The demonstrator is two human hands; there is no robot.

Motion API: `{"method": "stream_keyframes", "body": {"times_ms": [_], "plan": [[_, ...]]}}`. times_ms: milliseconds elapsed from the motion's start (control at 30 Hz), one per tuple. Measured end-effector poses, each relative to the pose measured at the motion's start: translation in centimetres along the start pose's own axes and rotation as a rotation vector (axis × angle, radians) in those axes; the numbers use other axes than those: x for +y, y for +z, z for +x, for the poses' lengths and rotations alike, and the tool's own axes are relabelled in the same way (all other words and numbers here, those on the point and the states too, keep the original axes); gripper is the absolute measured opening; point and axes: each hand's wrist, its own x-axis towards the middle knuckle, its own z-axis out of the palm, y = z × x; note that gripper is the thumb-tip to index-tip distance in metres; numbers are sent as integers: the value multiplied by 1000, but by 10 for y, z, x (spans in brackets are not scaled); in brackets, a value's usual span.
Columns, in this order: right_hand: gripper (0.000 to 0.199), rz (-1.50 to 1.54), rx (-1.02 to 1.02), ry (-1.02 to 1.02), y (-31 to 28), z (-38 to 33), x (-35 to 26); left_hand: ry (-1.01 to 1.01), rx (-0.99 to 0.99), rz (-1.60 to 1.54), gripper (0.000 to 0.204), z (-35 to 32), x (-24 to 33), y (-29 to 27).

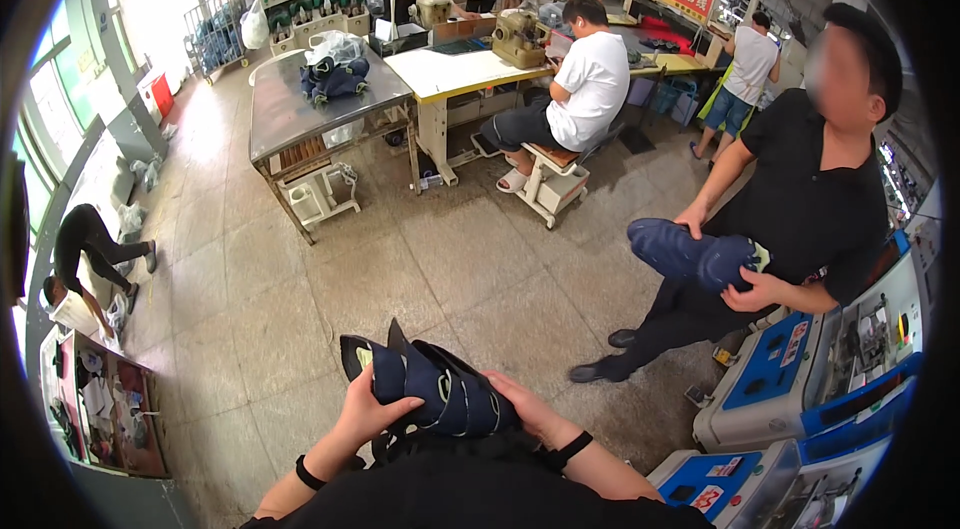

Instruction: Operating a heat-setting and lasting machine for footwear production.

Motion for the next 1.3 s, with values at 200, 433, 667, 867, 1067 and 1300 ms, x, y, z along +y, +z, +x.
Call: {"method": "stream_keyframes", "body": {"times_ms": [200,433,667,867,1067,1300], "plan": [[41,-184,-105,-7,15,24,-19,37,154,-36,61,-10,0,-14],[47,-179,-167,54,23,43,-29,81,225,-41,62,-8,7,-22],[45,-181,-209,52,20,45,-41,58,254,-76,59,-5,15,-13],[44,-152,-157,23,8,44,-38,57,261,29,60,-1,16,-8],[43,-168,-178,-8,-3,43,-36,71,244,32,60,-2,28,-2],[44,-121,-116,33,-2,34,-39,38,208,65,59,0,25,2]]}}
